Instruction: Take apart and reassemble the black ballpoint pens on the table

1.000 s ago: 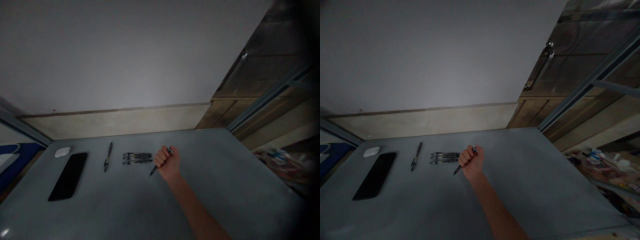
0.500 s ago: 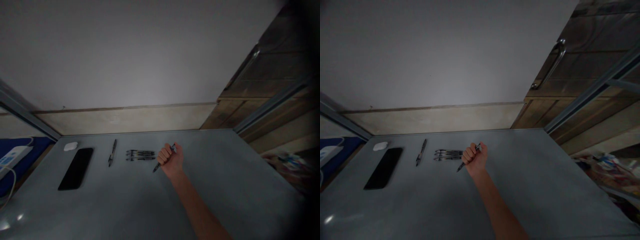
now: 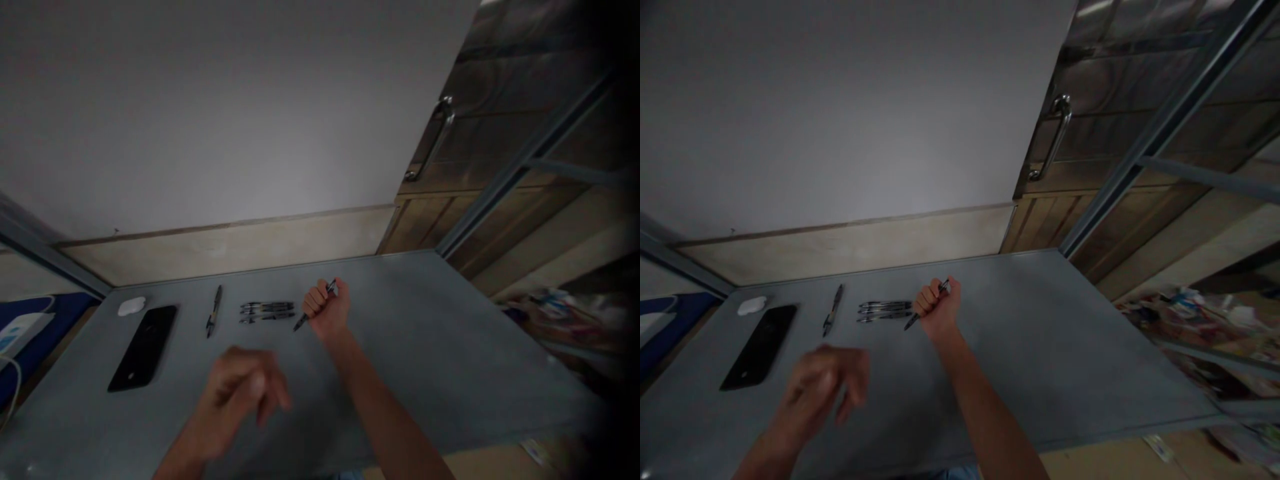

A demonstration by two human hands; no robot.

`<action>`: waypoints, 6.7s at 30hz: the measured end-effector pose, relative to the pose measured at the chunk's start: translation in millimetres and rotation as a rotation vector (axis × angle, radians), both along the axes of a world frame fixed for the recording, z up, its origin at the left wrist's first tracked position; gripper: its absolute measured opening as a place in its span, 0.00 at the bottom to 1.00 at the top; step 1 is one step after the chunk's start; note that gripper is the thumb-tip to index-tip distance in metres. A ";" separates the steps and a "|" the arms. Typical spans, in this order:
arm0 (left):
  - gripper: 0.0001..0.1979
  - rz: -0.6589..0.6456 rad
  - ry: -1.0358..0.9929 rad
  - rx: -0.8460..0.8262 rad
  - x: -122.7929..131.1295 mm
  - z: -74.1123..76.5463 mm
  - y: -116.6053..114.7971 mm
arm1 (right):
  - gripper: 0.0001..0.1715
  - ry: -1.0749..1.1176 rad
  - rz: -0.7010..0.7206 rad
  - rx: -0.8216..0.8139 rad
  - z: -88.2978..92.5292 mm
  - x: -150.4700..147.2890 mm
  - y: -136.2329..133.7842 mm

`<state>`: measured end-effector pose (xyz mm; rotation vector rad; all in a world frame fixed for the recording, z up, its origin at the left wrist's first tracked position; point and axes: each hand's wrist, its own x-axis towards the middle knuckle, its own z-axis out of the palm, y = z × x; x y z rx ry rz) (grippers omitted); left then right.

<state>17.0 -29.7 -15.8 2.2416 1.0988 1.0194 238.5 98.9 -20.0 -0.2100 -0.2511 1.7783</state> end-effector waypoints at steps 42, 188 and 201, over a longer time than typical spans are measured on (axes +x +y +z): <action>0.18 0.083 0.212 0.464 50.9 -59.3 102.8 | 0.29 -0.259 0.045 -0.093 -10.2 -0.9 0.1; 0.14 0.085 0.357 -0.061 56.9 -43.8 90.2 | 0.26 -0.110 -0.037 -0.029 -23.9 -4.2 3.6; 0.36 -0.017 -0.446 -0.901 51.3 -44.0 100.2 | 0.24 -0.163 0.000 0.016 -17.8 -5.7 7.1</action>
